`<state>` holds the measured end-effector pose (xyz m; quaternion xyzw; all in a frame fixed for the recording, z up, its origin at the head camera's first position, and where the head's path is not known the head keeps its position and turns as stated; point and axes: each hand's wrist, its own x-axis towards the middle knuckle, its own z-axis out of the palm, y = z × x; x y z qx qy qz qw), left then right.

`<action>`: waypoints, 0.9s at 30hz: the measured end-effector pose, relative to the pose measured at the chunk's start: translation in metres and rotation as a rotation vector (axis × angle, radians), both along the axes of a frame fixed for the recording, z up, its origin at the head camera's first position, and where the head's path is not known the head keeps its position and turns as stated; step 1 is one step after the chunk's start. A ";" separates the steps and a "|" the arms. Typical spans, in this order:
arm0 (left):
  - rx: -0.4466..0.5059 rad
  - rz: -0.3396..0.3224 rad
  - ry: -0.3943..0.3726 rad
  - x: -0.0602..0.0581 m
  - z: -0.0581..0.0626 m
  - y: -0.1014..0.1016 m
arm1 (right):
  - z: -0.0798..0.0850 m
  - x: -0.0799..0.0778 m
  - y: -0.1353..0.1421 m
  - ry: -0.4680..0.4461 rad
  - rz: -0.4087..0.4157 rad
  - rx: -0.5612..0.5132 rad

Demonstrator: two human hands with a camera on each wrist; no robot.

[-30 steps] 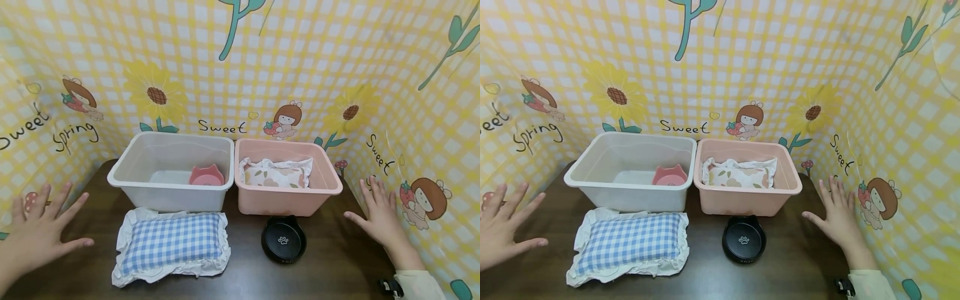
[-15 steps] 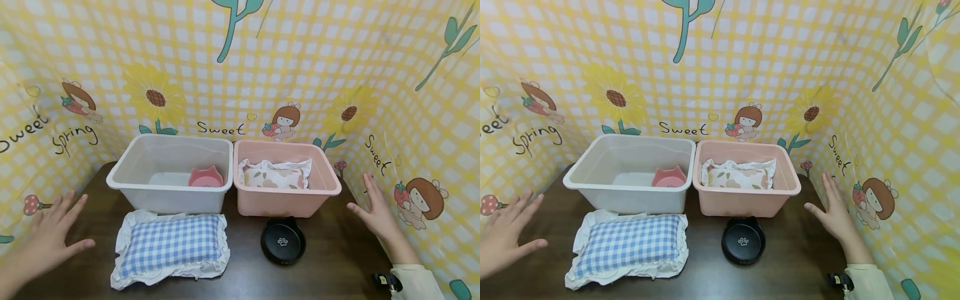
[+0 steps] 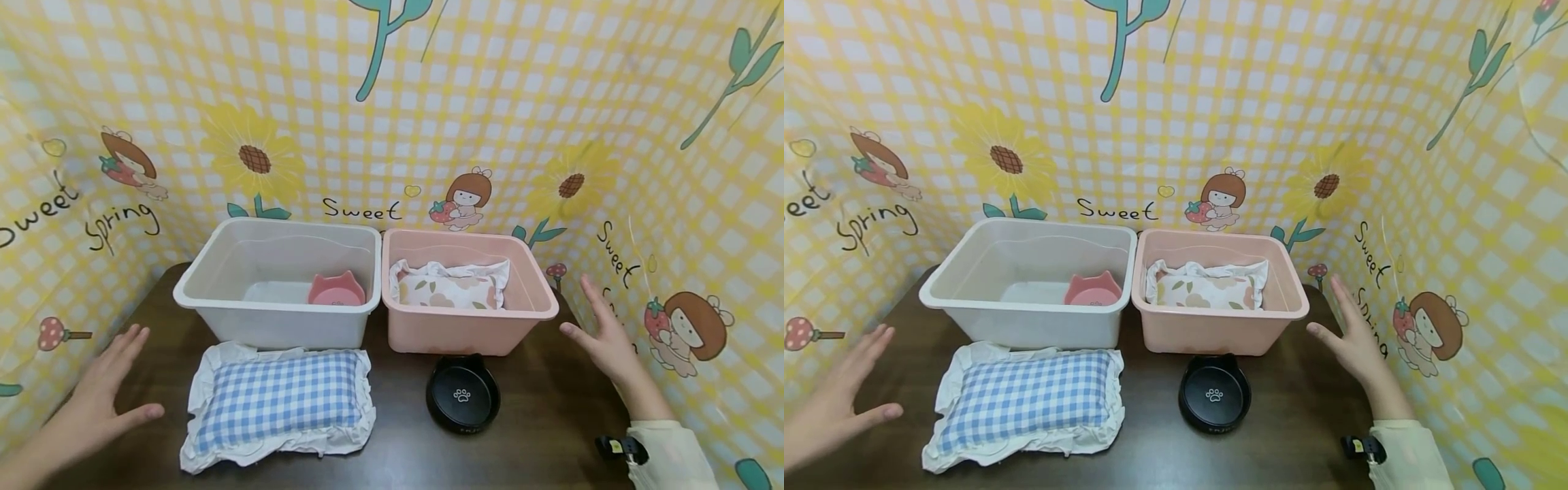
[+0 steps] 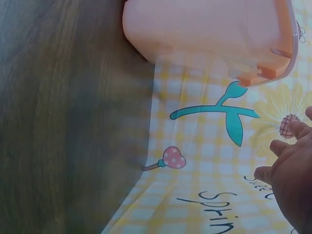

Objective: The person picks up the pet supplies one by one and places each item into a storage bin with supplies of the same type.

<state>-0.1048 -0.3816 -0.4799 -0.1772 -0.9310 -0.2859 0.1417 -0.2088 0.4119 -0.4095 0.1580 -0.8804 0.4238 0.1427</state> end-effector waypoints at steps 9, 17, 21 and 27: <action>0.088 0.022 -0.073 0.010 -0.007 0.011 | -0.002 -0.006 -0.004 -0.010 -0.002 -0.022; 0.118 0.040 -0.126 0.015 -0.008 0.026 | -0.002 -0.009 -0.009 -0.017 -0.007 -0.038; 0.141 0.047 -0.154 0.018 -0.009 0.033 | -0.001 -0.011 -0.015 -0.009 0.001 -0.059; 0.159 0.041 -0.171 0.020 -0.014 0.044 | -0.001 -0.013 -0.020 0.001 -0.008 -0.036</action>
